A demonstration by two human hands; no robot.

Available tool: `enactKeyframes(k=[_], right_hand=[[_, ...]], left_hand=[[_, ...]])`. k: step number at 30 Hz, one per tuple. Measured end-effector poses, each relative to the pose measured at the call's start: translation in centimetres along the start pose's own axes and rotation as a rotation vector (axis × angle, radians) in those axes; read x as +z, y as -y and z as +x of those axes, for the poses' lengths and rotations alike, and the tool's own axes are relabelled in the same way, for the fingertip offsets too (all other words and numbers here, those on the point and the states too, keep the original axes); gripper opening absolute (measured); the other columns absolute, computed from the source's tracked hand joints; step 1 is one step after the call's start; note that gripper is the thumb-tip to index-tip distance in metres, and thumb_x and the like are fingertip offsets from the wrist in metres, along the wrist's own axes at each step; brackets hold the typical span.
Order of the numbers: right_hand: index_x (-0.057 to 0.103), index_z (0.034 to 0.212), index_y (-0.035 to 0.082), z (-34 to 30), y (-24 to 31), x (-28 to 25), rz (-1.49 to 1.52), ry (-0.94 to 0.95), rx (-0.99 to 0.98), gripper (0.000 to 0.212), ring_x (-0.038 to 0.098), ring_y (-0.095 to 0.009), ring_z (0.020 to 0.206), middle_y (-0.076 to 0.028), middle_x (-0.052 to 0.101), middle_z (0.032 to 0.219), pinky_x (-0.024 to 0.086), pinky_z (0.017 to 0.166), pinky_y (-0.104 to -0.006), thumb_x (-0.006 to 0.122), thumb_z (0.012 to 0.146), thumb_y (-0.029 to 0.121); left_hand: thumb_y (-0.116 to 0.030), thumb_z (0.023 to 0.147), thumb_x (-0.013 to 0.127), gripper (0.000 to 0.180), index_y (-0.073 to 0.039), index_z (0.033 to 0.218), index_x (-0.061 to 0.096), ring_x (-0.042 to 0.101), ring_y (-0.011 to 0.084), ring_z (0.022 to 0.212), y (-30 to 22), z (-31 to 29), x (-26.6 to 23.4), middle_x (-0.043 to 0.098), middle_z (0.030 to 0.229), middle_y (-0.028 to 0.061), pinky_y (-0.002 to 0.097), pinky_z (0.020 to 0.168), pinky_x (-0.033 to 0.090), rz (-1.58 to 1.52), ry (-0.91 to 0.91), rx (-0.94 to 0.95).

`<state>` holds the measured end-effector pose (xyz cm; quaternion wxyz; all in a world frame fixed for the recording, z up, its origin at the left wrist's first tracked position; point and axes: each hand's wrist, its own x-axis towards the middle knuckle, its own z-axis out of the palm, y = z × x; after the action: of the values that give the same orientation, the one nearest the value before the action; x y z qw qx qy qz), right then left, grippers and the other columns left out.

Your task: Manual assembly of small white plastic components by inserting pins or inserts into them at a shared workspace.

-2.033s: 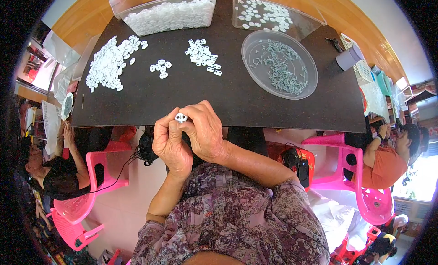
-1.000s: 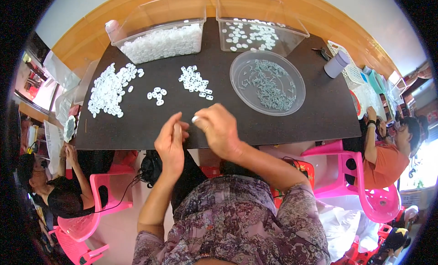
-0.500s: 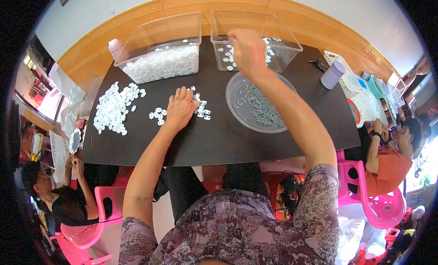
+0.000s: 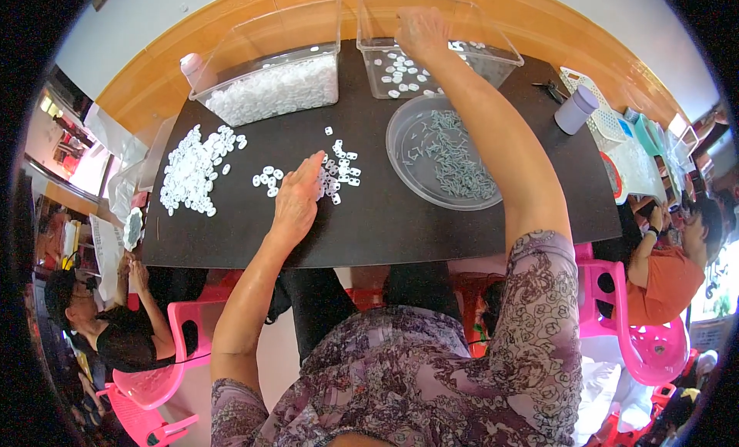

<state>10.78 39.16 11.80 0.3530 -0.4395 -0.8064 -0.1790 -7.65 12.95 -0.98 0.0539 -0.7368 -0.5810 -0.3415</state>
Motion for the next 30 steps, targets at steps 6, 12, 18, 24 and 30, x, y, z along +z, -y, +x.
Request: enactKeyframes(k=[6, 12, 18, 24, 30], right_hand=[[0.067, 0.088, 0.009, -2.4, 2.0, -1.9, 0.018, -0.116, -0.154, 0.016, 0.058, -0.031, 0.080, -0.013, 0.063, 0.079, 0.045, 0.070, -0.0417, 0.062, 0.074, 0.012], [0.065, 0.084, 0.006, -5.4, 5.3, -5.3, 0.284, -0.180, -0.254, 0.009, 0.057, -0.029, 0.079, -0.010, 0.062, 0.078, 0.045, 0.069, -0.0386, 0.063, 0.075, 0.009], [0.063, 0.084, 0.003, -9.9, 5.6, -8.2, 0.436, -0.029, -0.276, 0.009, 0.057, -0.028, 0.079, -0.010, 0.062, 0.080, 0.046, 0.069, -0.0370, 0.063, 0.075, 0.006], [0.063, 0.083, 0.003, -15.9, 8.6, -7.7, 0.605, 0.130, -0.252, 0.009, 0.056, -0.027, 0.075, -0.010, 0.061, 0.077, 0.046, 0.066, -0.0371, 0.063, 0.074, 0.005], [0.063, 0.077, 0.004, -20.8, 12.5, -5.7, 0.629, 0.240, -0.190, 0.008, 0.053, -0.029, 0.068, -0.010, 0.057, 0.070, 0.044, 0.062, -0.0384, 0.066, 0.071, 0.008]], left_hand=[[0.003, 0.077, 0.050, 0.030, -0.004, 0.104, 0.060, 0.058, 0.0342, 0.089, 1.1, 2.9, 0.0, 0.064, 0.093, 0.0161, 0.0436, 0.079, 0.042, -0.049, -0.046, -0.072], [0.007, 0.071, 0.047, 0.034, -0.004, 0.100, 0.060, 0.058, 0.0330, 0.091, 4.2, 6.5, 2.7, 0.062, 0.094, 0.0151, 0.0430, 0.080, 0.043, -0.053, 0.076, 0.034], [0.005, 0.074, 0.047, 0.033, -0.007, 0.100, 0.063, 0.059, 0.0344, 0.094, 3.1, 5.3, 0.7, 0.064, 0.101, 0.0157, 0.0388, 0.086, 0.043, -0.073, 0.285, 0.012], [0.006, 0.073, 0.054, 0.035, -0.010, 0.102, 0.065, 0.059, 0.0285, 0.093, 1.5, 3.1, -2.1, 0.065, 0.096, 0.0117, 0.0365, 0.083, 0.044, -0.156, 0.133, -0.072], [0.003, 0.079, 0.058, 0.025, -0.004, 0.102, 0.064, 0.063, 0.0152, 0.082, 0.1, -0.4, -3.5, 0.067, 0.088, 0.0082, 0.0259, 0.075, 0.049, -0.369, -0.054, -0.286]])
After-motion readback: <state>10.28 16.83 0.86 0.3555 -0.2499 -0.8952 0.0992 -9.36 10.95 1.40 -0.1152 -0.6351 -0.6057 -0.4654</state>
